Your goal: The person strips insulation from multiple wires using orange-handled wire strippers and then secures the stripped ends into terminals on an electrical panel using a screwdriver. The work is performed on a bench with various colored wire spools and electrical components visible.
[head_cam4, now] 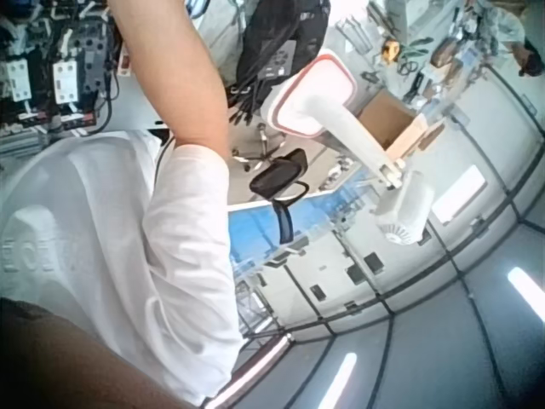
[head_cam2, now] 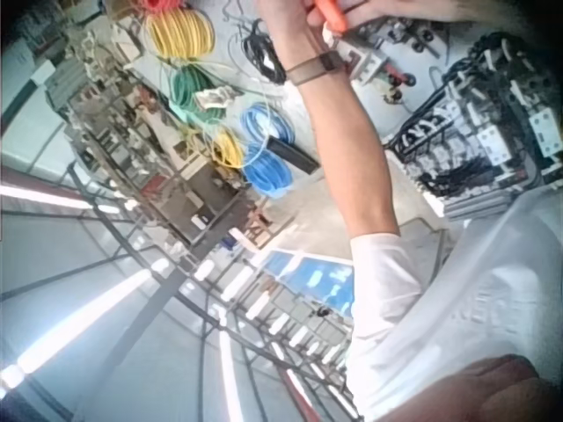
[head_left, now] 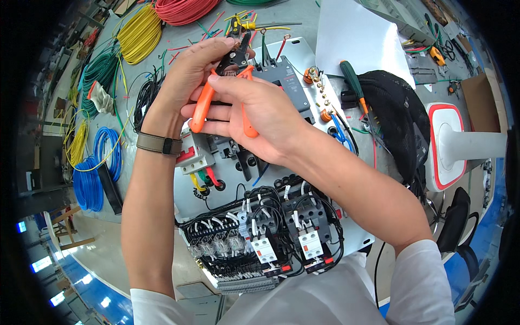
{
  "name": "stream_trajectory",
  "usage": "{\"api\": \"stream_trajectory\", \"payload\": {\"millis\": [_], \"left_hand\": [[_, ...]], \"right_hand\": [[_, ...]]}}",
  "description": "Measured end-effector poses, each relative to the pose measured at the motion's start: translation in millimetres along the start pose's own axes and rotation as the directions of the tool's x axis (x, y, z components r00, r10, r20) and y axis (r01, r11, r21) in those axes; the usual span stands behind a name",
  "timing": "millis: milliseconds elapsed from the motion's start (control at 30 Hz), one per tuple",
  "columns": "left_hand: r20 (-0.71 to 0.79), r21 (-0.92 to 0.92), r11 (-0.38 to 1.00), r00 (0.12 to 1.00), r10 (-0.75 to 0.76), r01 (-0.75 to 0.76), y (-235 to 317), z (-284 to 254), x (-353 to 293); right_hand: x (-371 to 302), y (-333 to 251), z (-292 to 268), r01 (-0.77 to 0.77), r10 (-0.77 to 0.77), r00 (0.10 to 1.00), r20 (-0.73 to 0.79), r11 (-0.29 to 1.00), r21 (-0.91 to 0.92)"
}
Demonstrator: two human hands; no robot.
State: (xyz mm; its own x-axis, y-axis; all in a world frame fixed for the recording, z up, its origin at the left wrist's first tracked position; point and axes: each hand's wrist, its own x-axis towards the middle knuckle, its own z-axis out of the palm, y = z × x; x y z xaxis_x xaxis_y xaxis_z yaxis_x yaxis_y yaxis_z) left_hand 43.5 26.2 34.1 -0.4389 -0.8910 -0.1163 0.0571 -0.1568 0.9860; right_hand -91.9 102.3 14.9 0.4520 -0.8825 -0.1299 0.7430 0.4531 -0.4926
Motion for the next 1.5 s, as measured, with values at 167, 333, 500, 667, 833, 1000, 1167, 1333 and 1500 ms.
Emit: {"api": "stream_trajectory", "payload": {"millis": [167,333,500,667,833,1000,1167,1333,1500], "left_hand": [[0.021,0.026,1.0,1.0,0.003,-0.004,-1.1,-2.3,3.3],[0.026,0.024,0.999,0.999,-0.021,0.021,-4.1,-6.2,6.3],[0.026,0.009,0.999,0.999,-0.041,0.04,-7.4,-10.1,8.3],[0.061,0.031,0.999,0.998,-0.033,0.031,-8.1,-15.2,9.4],[0.052,0.04,0.998,0.998,-0.044,0.042,-5.9,-15.0,8.8],[0.033,0.014,0.997,0.996,-0.078,0.078,-0.3,-9.8,8.4],[0.048,0.061,0.995,0.996,-0.081,0.078,0.4,-15.5,15.2],[0.087,0.095,0.988,0.988,-0.131,0.123,5.1,-17.2,27.3],[0.193,0.119,0.984,0.97,-0.15,0.129,7.9,-23.7,36.9]], "right_hand": [[-2.0,-0.7,3.0,0.014,-0.014,1.0,-0.017,1.0,-0.003],[-0.1,1.5,-0.4,0.009,-0.009,1.0,-0.006,1.0,0.01],[-0.9,2.0,5.6,-0.002,0.004,0.998,-0.063,0.999,0.036],[-0.3,0.1,4.3,-0.023,0.023,0.998,-0.056,1.0,0.005],[-0.8,-0.7,7.4,-0.023,0.014,0.994,-0.107,0.997,-0.078],[0.9,-1.5,7.7,0.001,-0.019,0.992,-0.125,0.989,-0.149],[3.6,-1.2,9.6,0.048,-0.068,0.989,-0.132,0.988,-0.149],[9.0,-2.2,6.3,0.097,-0.116,0.982,-0.145,0.987,-0.131],[11.3,-0.5,2.8,0.112,-0.138,0.98,-0.141,0.978,-0.178]]}}
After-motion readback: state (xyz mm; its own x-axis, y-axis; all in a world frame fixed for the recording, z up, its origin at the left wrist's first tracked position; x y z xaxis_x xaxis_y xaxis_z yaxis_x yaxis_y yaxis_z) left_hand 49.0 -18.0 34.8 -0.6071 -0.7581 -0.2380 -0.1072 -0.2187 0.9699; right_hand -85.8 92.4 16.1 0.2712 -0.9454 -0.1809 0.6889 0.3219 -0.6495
